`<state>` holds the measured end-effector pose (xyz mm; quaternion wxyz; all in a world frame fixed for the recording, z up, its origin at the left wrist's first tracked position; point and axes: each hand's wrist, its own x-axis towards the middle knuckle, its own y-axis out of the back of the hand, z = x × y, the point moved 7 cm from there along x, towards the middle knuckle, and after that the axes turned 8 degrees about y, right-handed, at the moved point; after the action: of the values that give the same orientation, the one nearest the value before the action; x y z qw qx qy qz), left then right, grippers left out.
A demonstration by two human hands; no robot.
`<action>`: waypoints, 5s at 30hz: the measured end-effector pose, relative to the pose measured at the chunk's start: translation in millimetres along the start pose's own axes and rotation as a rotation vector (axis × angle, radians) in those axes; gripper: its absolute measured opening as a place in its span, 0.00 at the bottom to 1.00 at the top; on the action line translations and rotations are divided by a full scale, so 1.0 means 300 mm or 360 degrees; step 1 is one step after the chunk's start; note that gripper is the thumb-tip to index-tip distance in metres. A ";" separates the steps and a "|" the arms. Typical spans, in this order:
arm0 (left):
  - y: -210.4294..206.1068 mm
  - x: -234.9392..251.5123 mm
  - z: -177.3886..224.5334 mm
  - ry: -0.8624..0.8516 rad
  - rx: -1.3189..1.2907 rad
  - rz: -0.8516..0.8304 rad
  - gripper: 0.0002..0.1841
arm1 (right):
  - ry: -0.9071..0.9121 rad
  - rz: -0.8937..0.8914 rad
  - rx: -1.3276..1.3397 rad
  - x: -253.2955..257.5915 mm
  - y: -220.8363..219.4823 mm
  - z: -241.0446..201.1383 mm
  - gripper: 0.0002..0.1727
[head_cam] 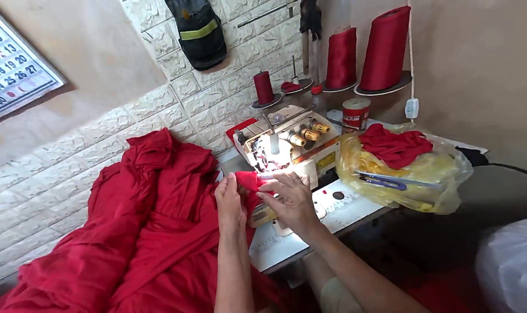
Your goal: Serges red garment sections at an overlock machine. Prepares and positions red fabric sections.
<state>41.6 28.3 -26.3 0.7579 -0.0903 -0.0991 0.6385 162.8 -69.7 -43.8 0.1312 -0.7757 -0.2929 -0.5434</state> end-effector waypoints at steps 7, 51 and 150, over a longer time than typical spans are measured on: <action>-0.021 0.004 0.004 -0.0028 0.0027 -0.0070 0.10 | -0.0345 -0.0322 0.0378 0.006 -0.035 0.067 0.14; -0.045 0.021 0.178 -0.0900 0.2130 -0.0989 0.05 | -0.0918 -0.0031 0.1434 0.003 0.032 0.110 0.18; -0.192 -0.091 0.083 -0.1056 0.2254 -0.1697 0.16 | -0.0639 -0.0715 0.1418 -0.079 -0.004 0.144 0.07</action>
<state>85.1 -8.2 12.0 0.7615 0.6341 0.0728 0.1128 189.5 -53.6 -81.9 0.2694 -0.6519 -0.6732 -0.2221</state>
